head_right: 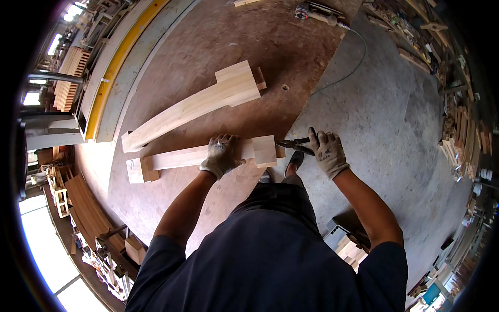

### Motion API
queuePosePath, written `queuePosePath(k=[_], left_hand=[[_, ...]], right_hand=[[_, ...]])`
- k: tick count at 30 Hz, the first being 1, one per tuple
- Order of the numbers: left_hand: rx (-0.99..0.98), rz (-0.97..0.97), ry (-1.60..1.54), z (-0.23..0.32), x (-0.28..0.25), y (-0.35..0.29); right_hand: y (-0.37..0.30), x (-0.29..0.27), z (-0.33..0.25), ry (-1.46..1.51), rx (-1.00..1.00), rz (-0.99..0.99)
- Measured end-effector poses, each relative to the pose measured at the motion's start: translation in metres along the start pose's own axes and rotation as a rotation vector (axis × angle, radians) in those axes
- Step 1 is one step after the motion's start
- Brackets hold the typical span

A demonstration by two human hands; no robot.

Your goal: The person assembles wooden frames by joining two pieces of wood with a pneumatic nail gun, then stacks the completed frames on a pallet. The person repeats this process multiple times, moving between the workbench and the pallet.

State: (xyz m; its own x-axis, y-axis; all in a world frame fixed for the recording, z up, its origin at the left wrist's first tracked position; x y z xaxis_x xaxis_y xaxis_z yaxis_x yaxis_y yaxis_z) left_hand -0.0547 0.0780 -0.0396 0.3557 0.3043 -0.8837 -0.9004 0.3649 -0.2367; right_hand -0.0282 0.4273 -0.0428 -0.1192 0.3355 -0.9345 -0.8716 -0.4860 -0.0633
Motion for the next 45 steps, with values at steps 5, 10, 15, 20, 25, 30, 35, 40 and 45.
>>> queuePosePath(k=[5, 10, 15, 20, 25, 30, 35, 40, 45], left_hand=[[0.01, 0.027, 0.033, -0.006, 0.006, -0.002], [-0.011, 0.026, 0.028, -0.005, 0.005, -0.005], [0.053, 0.121, 0.021, -0.008, 0.009, -0.004], [0.013, 0.05, 0.026, -0.004, 0.004, -0.003], [0.003, 0.026, 0.007, -0.007, 0.009, -0.002], [0.033, 0.04, -0.015, -0.001, 0.001, -0.001], [0.033, 0.046, -0.028, -0.001, -0.002, -0.001], [0.059, 0.091, -0.018, 0.001, -0.002, 0.0], [0.047, 0.083, -0.011, -0.005, 0.004, -0.002]], right_hand=[[0.003, -0.005, 0.007, 0.094, -0.032, -0.014], [0.002, -0.055, -0.001, 0.263, 0.047, -0.27], [0.021, -0.124, -0.008, 0.4, 0.116, -0.688], [0.021, -0.113, 0.003, 0.634, 0.205, -0.842], [0.007, -0.058, 0.01, 1.058, 0.206, -0.842], [-0.025, 0.007, -0.018, 1.643, 0.354, -0.791], [-0.038, 0.011, -0.037, 1.892, 0.486, -0.77], [-0.054, 0.013, -0.028, 1.584, 0.514, -0.667], [-0.039, -0.025, -0.025, 1.358, 0.451, -0.594]])
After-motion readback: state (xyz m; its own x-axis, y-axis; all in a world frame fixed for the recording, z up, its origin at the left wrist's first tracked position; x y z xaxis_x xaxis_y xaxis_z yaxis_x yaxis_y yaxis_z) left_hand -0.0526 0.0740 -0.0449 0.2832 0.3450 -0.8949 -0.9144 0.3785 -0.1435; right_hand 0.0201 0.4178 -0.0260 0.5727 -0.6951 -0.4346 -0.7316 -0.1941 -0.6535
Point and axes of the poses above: each hand's wrist, its own y-axis towards the middle knuckle, its own x-axis out of the palm, z = x × y, the point moved 5 cm from there along y, towards the middle knuckle, and after that the axes turned 7 degrees about -y, right-handed, at the moved point
